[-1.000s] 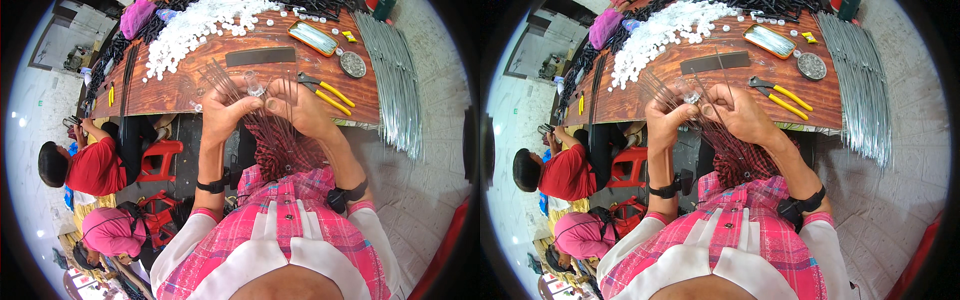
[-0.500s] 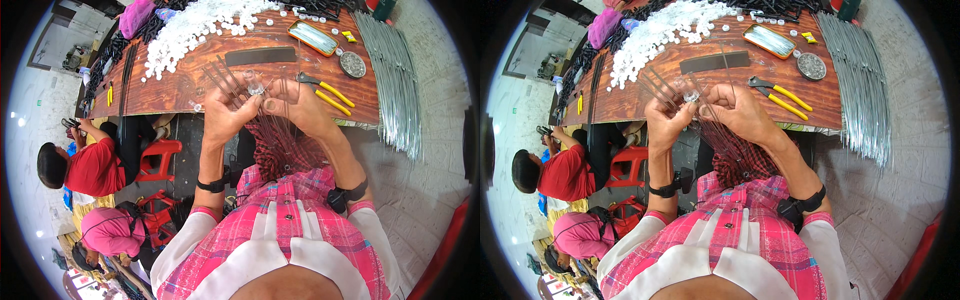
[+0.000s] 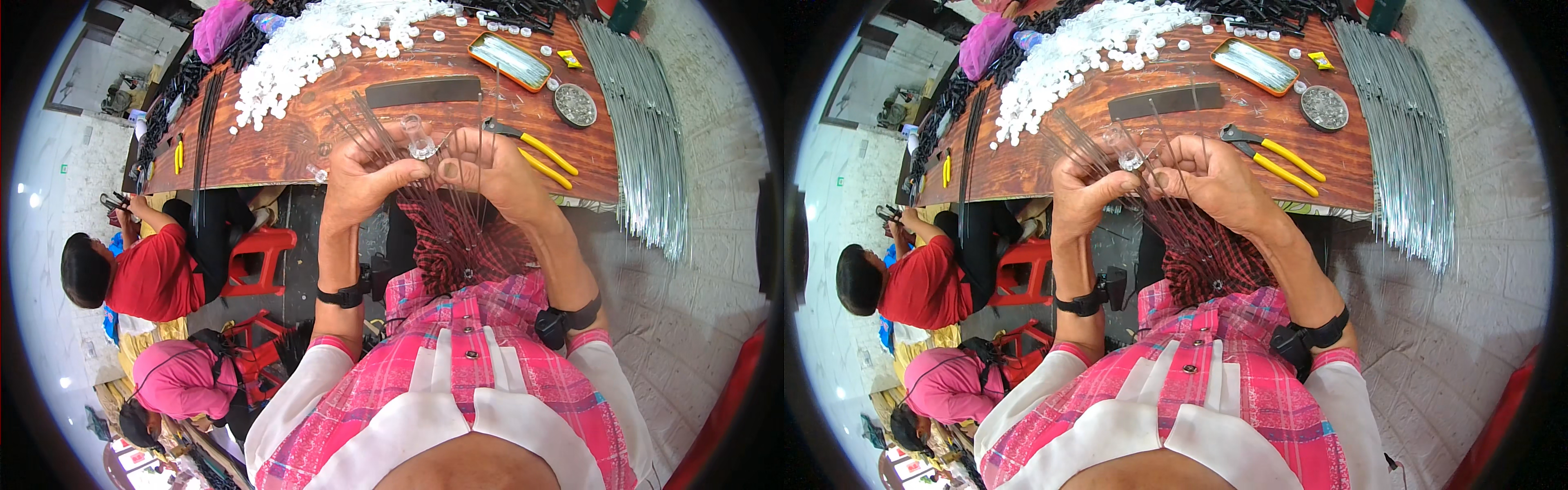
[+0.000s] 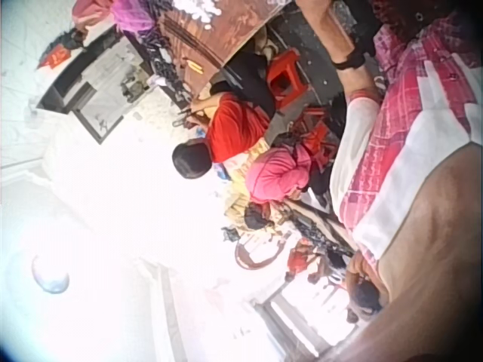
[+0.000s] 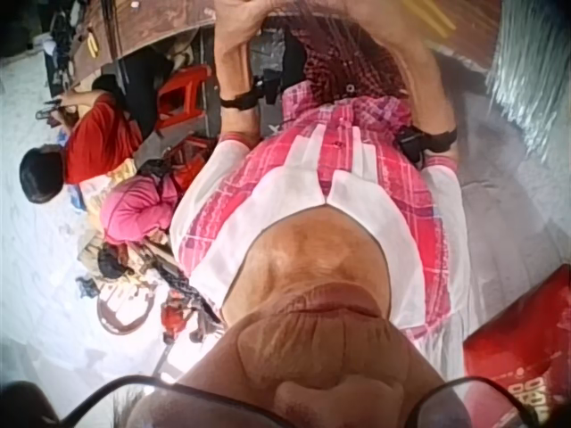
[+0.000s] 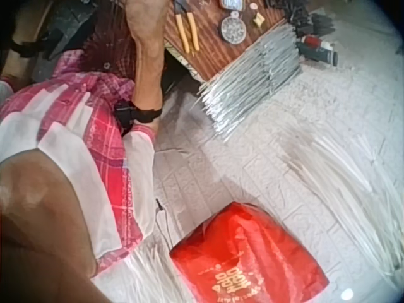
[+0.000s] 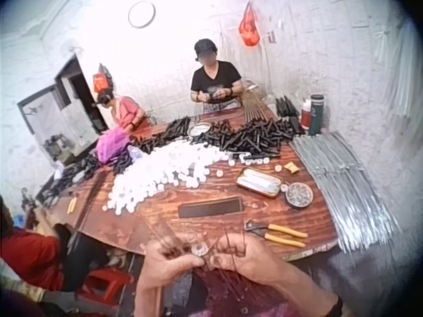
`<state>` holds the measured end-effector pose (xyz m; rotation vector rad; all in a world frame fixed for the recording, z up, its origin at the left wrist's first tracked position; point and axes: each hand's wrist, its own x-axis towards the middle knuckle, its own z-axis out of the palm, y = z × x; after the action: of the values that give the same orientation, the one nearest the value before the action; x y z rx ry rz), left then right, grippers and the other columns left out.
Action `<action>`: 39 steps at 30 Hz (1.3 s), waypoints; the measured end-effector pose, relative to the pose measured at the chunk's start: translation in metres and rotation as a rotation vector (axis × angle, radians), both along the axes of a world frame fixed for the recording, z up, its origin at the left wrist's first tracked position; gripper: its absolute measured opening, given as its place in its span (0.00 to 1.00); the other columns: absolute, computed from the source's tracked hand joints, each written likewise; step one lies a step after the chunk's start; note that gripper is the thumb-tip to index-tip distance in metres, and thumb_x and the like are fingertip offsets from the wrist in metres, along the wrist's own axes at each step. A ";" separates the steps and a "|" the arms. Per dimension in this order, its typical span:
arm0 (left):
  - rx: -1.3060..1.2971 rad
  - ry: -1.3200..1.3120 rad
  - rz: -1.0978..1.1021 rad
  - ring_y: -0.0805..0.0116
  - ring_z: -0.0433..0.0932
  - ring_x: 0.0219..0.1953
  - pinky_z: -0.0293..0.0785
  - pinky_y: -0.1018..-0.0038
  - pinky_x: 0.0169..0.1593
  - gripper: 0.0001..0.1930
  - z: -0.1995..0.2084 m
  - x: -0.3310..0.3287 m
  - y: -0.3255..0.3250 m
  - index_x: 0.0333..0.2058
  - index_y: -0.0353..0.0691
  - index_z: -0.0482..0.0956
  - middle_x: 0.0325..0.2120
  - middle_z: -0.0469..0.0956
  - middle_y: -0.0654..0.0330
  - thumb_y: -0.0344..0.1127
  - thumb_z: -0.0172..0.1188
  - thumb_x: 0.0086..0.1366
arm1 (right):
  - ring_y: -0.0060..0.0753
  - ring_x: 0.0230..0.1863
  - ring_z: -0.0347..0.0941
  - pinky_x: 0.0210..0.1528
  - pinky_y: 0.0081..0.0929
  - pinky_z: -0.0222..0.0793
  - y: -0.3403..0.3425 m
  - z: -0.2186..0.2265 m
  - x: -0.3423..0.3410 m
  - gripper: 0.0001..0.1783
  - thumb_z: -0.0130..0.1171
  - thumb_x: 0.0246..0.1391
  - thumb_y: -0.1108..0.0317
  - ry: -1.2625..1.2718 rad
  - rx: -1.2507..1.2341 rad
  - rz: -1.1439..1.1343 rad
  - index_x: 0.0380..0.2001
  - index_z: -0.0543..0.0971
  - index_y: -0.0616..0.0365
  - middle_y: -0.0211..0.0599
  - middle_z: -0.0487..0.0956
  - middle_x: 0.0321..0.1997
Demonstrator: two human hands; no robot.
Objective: Assembling metal wires and plastic components into umbrella rib structures at a production table.
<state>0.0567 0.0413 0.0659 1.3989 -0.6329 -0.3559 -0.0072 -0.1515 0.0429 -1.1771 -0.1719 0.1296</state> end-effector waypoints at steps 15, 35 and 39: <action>0.055 0.080 0.160 0.73 0.79 0.35 0.79 0.78 0.37 0.18 0.020 -0.019 -0.015 0.45 0.27 0.74 0.37 0.79 0.57 0.21 0.62 0.54 | 0.18 0.36 0.74 0.40 0.17 0.70 0.002 0.008 0.000 0.14 0.65 0.52 0.65 -0.005 -0.001 0.003 0.36 0.76 0.64 0.30 0.79 0.34; -0.057 0.085 0.051 0.70 0.80 0.36 0.80 0.75 0.37 0.18 -0.011 0.006 -0.002 0.45 0.30 0.77 0.40 0.80 0.53 0.24 0.66 0.55 | 0.20 0.35 0.75 0.39 0.18 0.71 0.002 0.003 0.004 0.17 0.65 0.52 0.62 0.062 0.000 0.017 0.37 0.75 0.65 0.34 0.79 0.33; -0.077 0.089 0.045 0.71 0.80 0.35 0.79 0.76 0.37 0.19 -0.009 0.004 -0.004 0.46 0.30 0.76 0.39 0.80 0.54 0.25 0.66 0.55 | 0.21 0.35 0.75 0.40 0.19 0.71 0.005 0.001 0.003 0.15 0.63 0.54 0.64 0.063 -0.033 -0.018 0.37 0.75 0.66 0.34 0.79 0.34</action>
<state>0.0610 0.0376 0.0567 1.3143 -0.5365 -0.3523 -0.0044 -0.1461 0.0440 -1.2055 -0.1037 0.1543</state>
